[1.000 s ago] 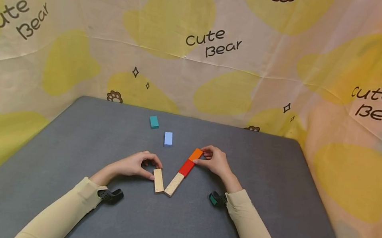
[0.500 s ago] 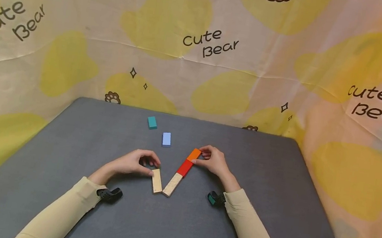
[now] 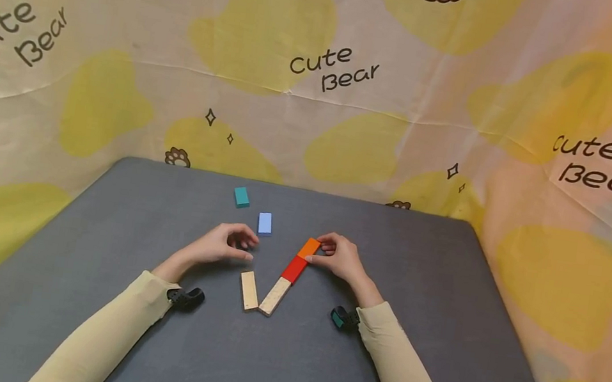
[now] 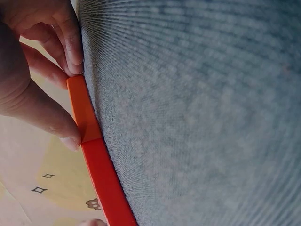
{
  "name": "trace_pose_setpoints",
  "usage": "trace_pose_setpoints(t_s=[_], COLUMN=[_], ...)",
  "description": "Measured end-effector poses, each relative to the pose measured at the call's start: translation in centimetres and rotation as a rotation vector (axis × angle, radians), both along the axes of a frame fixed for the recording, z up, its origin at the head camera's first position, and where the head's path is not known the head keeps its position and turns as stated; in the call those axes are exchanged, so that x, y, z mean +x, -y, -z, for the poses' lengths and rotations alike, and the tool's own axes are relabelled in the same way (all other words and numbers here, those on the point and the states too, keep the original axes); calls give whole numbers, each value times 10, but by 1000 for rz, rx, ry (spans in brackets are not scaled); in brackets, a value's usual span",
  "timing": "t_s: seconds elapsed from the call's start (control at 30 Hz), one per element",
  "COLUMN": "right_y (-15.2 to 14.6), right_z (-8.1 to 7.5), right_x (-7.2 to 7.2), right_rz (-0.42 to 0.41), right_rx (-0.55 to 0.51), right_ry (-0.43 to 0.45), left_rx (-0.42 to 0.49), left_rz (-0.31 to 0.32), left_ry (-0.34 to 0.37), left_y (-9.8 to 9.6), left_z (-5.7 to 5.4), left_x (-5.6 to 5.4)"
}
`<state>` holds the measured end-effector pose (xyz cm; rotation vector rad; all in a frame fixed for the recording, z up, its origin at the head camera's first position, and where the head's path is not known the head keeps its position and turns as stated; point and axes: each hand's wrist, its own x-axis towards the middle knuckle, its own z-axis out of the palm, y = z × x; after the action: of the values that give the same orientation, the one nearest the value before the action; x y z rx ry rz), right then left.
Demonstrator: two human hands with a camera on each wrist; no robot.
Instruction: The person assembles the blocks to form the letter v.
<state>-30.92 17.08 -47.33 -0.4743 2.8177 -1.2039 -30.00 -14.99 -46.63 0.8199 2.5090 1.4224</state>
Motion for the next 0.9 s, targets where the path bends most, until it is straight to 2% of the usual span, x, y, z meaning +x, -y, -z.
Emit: trace_pose_setpoints(t_s=[0.2,0.43,0.9], right_y=[-1,-1,0], right_z=[1,1,-1], right_x=[-1,0,-2], right_rz=[1,-7,-7], right_rx=[-9,-10,-9], right_ry=[2,2,11], left_rx=[7,4,-6], left_rz=[-60,-102,-200], left_ry=[-14,12,46], left_y=[-1,-3,-5], left_z=[-1,-4,-7], left_x=[-17,-35,-59])
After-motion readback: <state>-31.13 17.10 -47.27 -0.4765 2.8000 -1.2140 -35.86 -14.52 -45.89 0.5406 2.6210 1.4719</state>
